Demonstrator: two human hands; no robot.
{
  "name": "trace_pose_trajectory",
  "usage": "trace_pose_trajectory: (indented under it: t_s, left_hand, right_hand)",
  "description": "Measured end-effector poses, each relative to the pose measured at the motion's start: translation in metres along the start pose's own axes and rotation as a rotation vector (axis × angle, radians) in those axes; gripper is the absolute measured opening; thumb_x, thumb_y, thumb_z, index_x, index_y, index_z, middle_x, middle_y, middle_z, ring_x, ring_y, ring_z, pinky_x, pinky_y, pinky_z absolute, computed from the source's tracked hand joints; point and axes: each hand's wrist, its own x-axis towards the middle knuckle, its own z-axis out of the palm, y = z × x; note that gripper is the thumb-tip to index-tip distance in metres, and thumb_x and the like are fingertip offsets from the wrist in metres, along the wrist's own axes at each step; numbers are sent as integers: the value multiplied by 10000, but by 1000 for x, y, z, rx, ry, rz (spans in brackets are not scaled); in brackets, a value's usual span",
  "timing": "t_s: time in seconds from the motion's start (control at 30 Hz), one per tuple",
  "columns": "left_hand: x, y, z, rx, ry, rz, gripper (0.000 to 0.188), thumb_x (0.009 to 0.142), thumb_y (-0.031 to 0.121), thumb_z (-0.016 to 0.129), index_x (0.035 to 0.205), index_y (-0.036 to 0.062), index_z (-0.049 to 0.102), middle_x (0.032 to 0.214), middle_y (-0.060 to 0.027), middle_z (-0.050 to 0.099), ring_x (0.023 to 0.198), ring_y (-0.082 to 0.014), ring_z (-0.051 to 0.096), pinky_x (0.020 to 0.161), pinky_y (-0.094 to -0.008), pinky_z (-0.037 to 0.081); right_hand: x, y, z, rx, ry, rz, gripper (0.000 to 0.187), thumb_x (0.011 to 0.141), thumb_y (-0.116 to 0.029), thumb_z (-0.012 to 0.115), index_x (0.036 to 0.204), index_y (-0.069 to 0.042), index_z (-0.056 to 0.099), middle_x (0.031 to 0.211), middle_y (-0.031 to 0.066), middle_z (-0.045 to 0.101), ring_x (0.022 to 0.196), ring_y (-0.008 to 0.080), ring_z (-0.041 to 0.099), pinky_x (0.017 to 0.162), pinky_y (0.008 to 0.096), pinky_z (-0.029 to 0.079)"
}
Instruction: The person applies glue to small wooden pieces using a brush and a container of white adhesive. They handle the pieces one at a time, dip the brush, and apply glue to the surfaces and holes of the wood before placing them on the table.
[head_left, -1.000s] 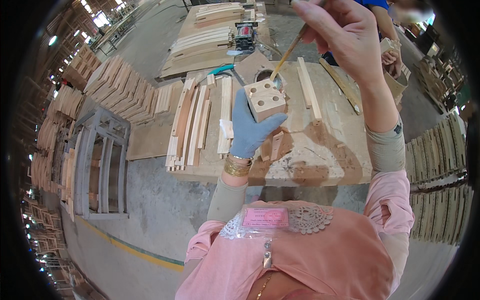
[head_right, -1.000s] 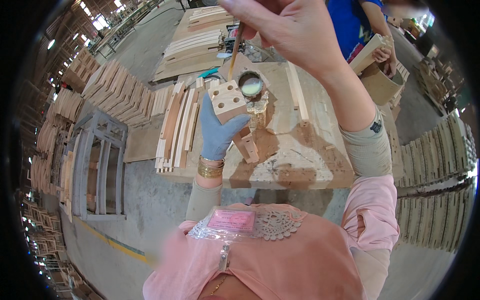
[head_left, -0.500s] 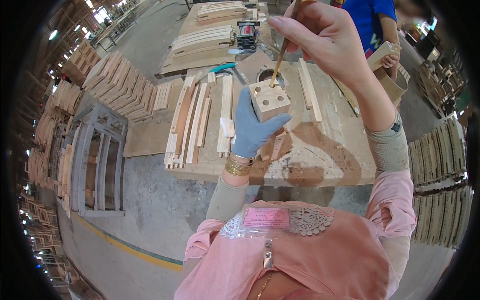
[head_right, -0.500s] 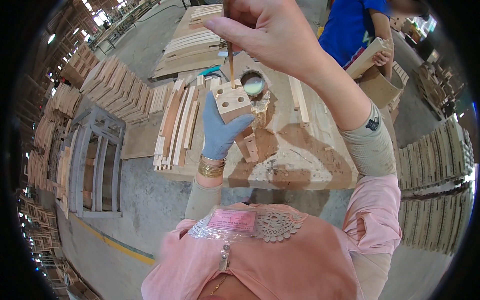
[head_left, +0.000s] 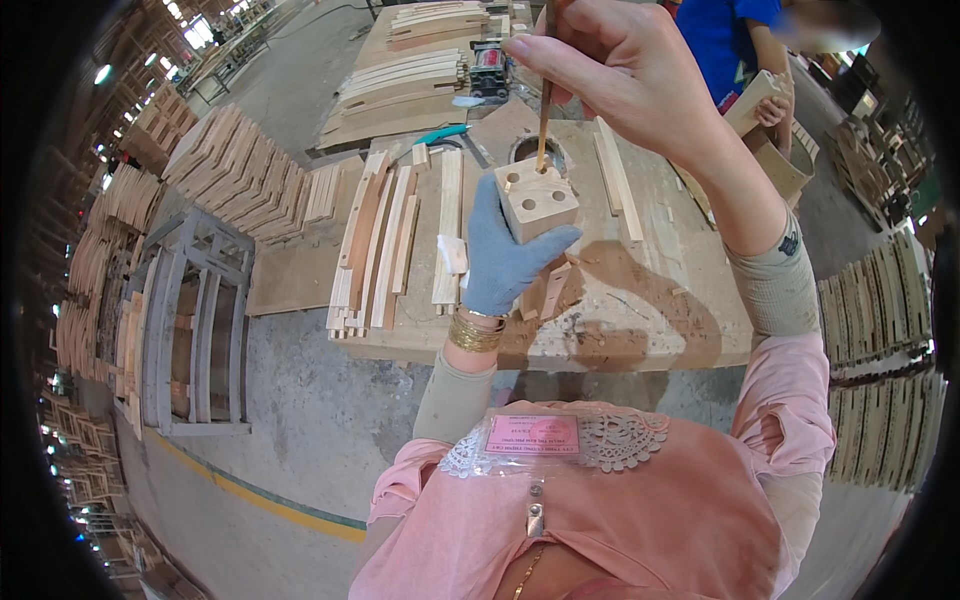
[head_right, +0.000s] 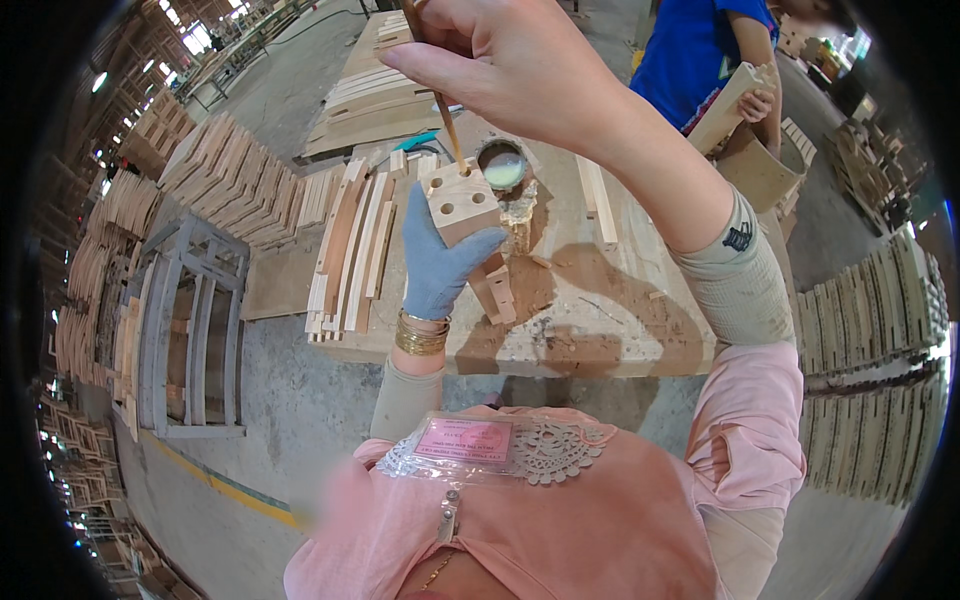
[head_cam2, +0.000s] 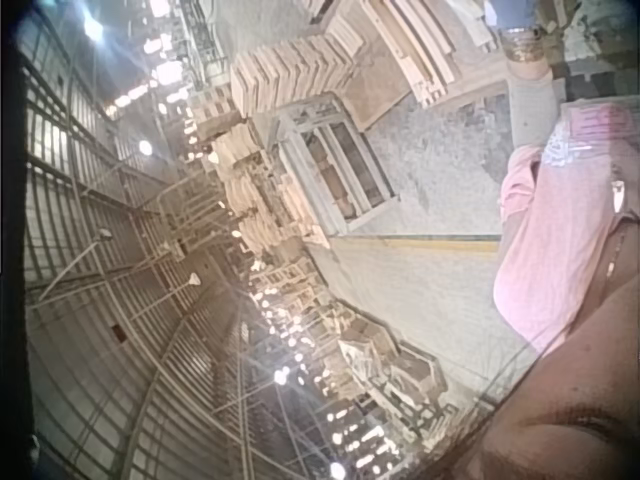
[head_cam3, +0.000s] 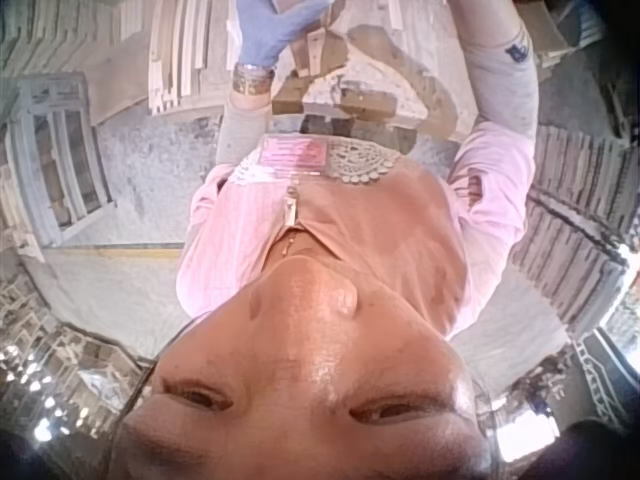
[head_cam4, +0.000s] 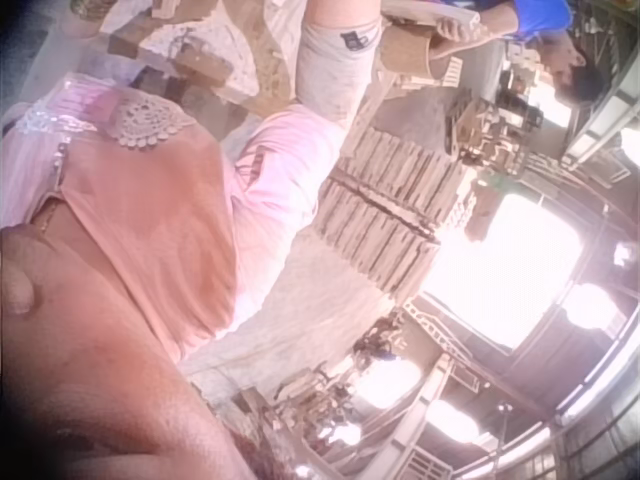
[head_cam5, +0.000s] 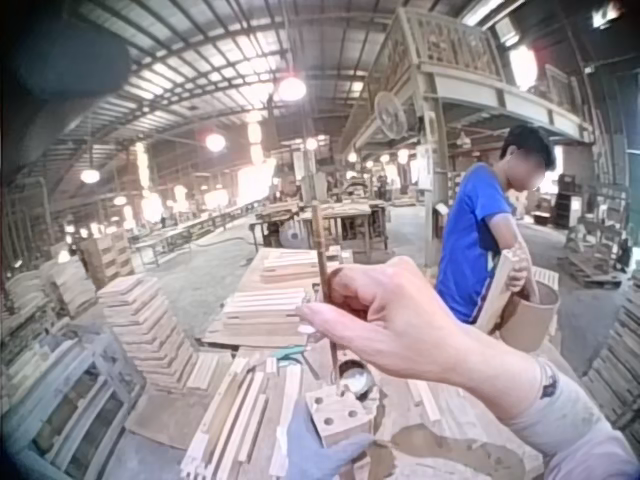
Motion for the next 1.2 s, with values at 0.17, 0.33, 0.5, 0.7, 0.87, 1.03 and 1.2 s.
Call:
trace_pose_trajectory:
  t_s: [0.17,0.33,0.5,0.7,0.87,1.03,1.2]
  left_hand:
    - [1,1,0,-4,-3,6,623,625,173,778,1111,20,420,1030,-105,564,914,-154,576,752,-274,494]
    - [1,2,1,-23,-9,-2,629,624,163,776,1119,18,417,1042,-106,563,919,-156,577,760,-276,495]
    - [1,-1,1,-46,7,5,629,616,152,777,1117,13,422,1044,-108,565,916,-160,579,769,-282,493]
    - [-2,-6,-3,-15,69,62,624,601,130,786,1103,11,434,1000,-101,578,888,-141,575,729,-267,496]
    - [-7,-5,-11,-50,106,30,631,606,82,774,1120,16,414,983,-83,560,868,-136,566,699,-253,501]
    - [-8,-10,-18,-106,113,54,680,610,69,769,1166,22,379,1023,-82,533,888,-143,553,721,-255,500]
    - [-12,-14,-29,-61,128,55,701,605,84,777,1175,26,374,1037,-82,519,905,-143,543,735,-261,498]
  right_hand:
    - [4,-12,-5,-54,-32,47,343,805,-197,636,575,6,482,453,84,452,397,97,415,382,270,308]
    - [5,-6,-4,68,-7,62,302,819,-171,621,604,11,514,476,40,498,415,66,432,378,237,312]
    - [7,-12,-17,273,156,295,210,843,-160,601,729,16,595,541,4,555,444,24,491,385,159,367]
    - [-26,74,13,50,155,254,263,850,-293,586,839,-33,622,653,22,616,550,65,555,477,209,425]
    - [-80,142,82,-309,-55,473,293,815,-311,589,790,-24,645,633,133,606,569,267,587,537,347,452]
    - [-105,165,109,-275,-69,503,313,822,-334,547,782,-38,639,718,176,612,705,343,588,622,408,459]
    - [-102,157,104,-248,-72,519,323,821,-343,540,783,-40,645,734,174,615,730,347,591,638,422,460]
